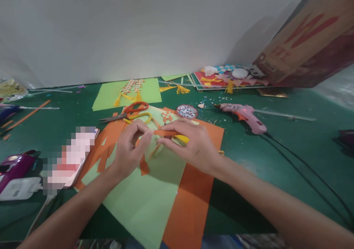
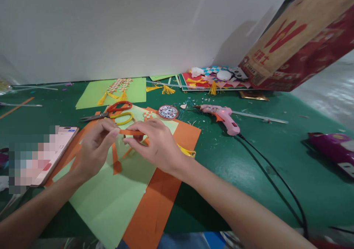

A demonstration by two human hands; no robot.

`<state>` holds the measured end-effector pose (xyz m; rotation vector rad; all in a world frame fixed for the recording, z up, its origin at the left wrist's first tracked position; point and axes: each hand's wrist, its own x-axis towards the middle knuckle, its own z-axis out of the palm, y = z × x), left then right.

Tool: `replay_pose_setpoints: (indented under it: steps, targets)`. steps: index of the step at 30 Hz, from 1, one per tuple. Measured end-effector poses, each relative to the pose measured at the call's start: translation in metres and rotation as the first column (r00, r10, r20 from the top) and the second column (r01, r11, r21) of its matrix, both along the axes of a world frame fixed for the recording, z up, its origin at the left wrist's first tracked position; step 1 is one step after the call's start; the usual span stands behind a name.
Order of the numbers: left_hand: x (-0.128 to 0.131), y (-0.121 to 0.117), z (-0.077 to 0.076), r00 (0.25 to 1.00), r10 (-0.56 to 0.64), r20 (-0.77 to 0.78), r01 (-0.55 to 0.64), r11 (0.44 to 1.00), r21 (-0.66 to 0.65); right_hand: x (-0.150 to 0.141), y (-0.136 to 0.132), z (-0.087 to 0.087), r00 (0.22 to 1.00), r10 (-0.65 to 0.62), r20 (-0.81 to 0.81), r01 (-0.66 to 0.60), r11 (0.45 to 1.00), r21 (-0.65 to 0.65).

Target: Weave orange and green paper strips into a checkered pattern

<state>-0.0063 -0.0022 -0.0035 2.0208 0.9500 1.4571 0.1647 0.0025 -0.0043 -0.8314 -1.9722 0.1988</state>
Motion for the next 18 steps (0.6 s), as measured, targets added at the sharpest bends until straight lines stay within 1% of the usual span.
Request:
replay_pose_setpoints:
  steps: [1,3,5,7,10,12,15,18]
  targets:
    - [-0.0003,-0.0001,0.0002,1.0,0.006,0.0,-0.006,1.0,-0.002,0.0001,0.0005,-0.0006,1.0,-0.011,0.009,0.011,0.999,0.046]
    - [-0.0007,-0.0002,0.0006,1.0,0.016,-0.002,-0.016,1.0,-0.01,0.0007,0.0021,-0.0018,0.998,-0.039,0.052,0.029,0.983,0.181]
    - [-0.0004,-0.0005,0.0008,1.0,0.009,-0.007,-0.009,1.0,-0.026,0.0014,0.0035,-0.0025,0.991,-0.076,0.108,0.039,0.95,0.309]
    - [0.0008,-0.0009,0.0009,1.0,-0.011,0.003,0.011,0.999,-0.039,0.002,0.0041,-0.0024,0.984,-0.105,0.145,0.042,0.923,0.382]
    - [0.0034,-0.002,0.0018,0.999,-0.038,0.037,0.04,0.997,-0.069,0.0023,0.0038,-0.0012,0.981,-0.123,0.153,0.047,0.905,0.422]
    - [0.0047,-0.0026,0.0025,0.997,-0.054,0.061,0.061,0.991,-0.115,0.0024,0.0035,-0.0007,0.98,-0.126,0.153,0.049,0.902,0.43]
    - [0.0053,-0.0027,0.0028,0.99,-0.087,0.113,0.107,0.976,-0.191,0.0026,0.0035,-0.0011,0.979,-0.129,0.158,0.052,0.907,0.418]
    - [0.0051,-0.0018,0.0015,0.975,-0.137,0.177,0.18,0.95,-0.256,0.0027,0.0038,-0.0019,0.978,-0.134,0.162,0.058,0.912,0.406]
